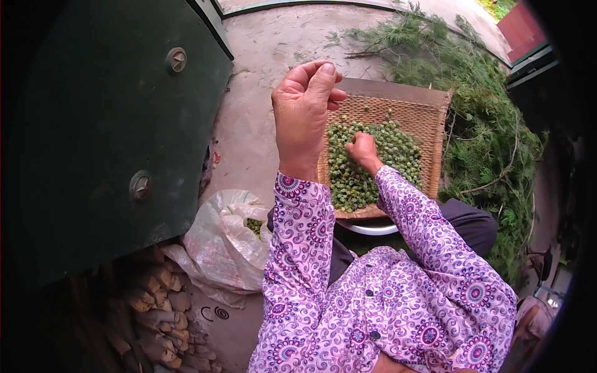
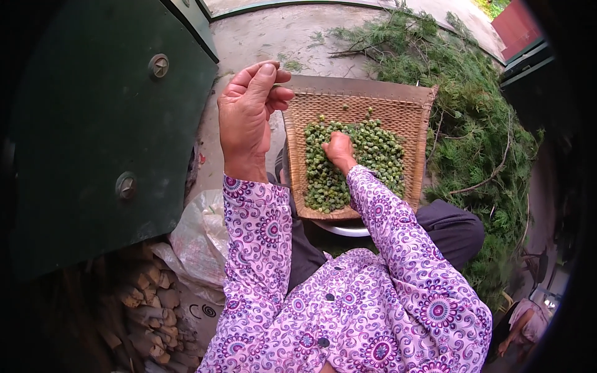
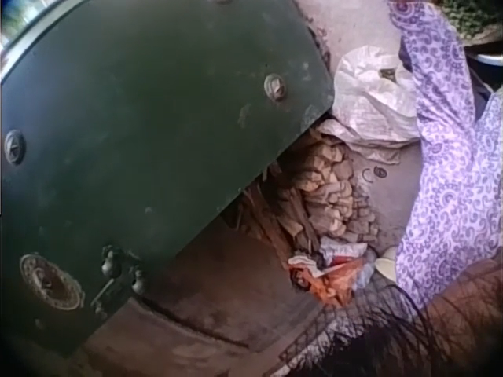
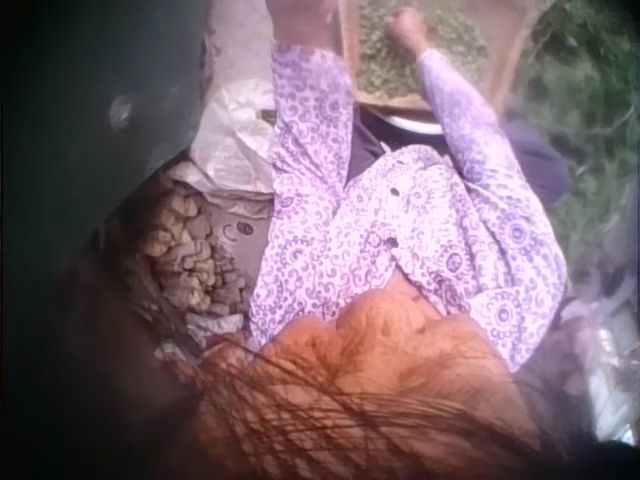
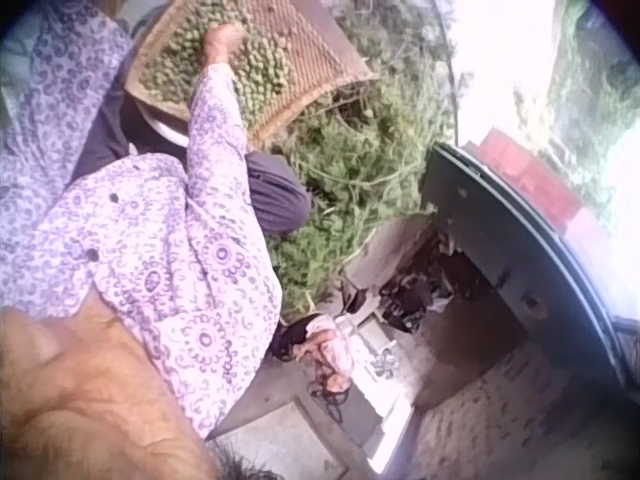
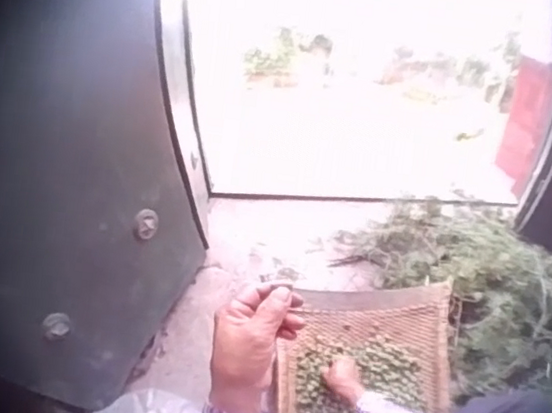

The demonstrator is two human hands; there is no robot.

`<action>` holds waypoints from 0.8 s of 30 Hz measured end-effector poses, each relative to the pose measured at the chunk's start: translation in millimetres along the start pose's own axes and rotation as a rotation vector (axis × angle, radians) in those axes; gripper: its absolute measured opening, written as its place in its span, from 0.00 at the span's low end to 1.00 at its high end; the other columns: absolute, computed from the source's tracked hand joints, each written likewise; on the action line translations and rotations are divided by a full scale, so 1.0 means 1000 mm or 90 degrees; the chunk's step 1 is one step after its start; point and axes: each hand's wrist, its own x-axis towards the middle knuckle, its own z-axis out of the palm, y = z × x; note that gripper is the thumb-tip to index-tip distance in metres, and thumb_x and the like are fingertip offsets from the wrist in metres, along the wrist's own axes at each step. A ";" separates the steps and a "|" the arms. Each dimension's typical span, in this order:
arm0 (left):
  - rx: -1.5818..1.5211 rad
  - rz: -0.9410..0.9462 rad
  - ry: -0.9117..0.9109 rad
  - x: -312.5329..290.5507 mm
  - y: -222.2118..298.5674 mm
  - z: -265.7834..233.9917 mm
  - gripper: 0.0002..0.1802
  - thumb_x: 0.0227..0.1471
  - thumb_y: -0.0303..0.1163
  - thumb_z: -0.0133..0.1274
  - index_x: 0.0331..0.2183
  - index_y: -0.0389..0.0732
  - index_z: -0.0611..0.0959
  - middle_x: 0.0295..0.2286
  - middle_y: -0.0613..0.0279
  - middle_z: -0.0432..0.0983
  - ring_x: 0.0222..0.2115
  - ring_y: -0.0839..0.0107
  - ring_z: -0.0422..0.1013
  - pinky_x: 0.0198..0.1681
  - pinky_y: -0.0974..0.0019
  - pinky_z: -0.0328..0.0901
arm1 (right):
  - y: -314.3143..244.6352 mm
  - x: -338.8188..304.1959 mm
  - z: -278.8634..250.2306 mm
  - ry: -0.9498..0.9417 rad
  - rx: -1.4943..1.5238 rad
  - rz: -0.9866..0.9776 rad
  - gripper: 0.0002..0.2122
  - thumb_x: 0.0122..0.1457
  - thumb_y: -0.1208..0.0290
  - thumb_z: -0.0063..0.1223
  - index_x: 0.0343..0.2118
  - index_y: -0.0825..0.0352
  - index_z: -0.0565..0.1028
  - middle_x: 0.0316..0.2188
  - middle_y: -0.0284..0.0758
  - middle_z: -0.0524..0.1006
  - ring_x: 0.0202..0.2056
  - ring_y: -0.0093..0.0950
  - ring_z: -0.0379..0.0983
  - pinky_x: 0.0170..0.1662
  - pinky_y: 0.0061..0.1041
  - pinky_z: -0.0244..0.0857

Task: Picking small green seeds or buds from branches and placing them into a woven basket.

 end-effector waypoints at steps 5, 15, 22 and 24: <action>-0.005 0.003 0.001 -0.001 -0.002 0.000 0.09 0.50 0.31 0.50 0.32 0.35 0.77 0.26 0.58 0.76 0.20 0.78 0.71 0.22 0.79 0.63 | -0.021 -0.013 -0.005 -0.060 -0.155 -0.009 0.08 0.41 0.70 0.54 0.28 0.62 0.74 0.28 0.46 0.74 0.32 0.42 0.71 0.35 0.37 0.65; -0.010 -0.001 0.013 -0.002 0.000 -0.006 0.09 0.51 0.31 0.50 0.32 0.36 0.77 0.25 0.59 0.76 0.19 0.78 0.71 0.21 0.79 0.63 | 0.030 -0.029 -0.040 -0.218 0.796 0.376 0.07 0.51 0.76 0.51 0.33 0.66 0.70 0.18 0.27 0.71 0.19 0.18 0.69 0.19 0.15 0.65; -0.015 -0.009 0.009 -0.003 -0.002 -0.007 0.09 0.51 0.31 0.50 0.32 0.36 0.77 0.25 0.58 0.76 0.19 0.77 0.71 0.21 0.79 0.63 | 0.034 -0.042 -0.042 -0.244 0.780 0.379 0.04 0.52 0.76 0.49 0.31 0.66 0.69 0.22 0.30 0.71 0.22 0.20 0.71 0.21 0.16 0.67; -0.011 -0.007 0.014 -0.004 -0.002 -0.008 0.09 0.51 0.31 0.50 0.32 0.36 0.77 0.25 0.58 0.76 0.19 0.77 0.71 0.21 0.79 0.63 | 0.018 -0.037 -0.040 -0.227 0.609 0.304 0.05 0.52 0.76 0.48 0.32 0.68 0.69 0.22 0.30 0.71 0.22 0.19 0.70 0.21 0.14 0.65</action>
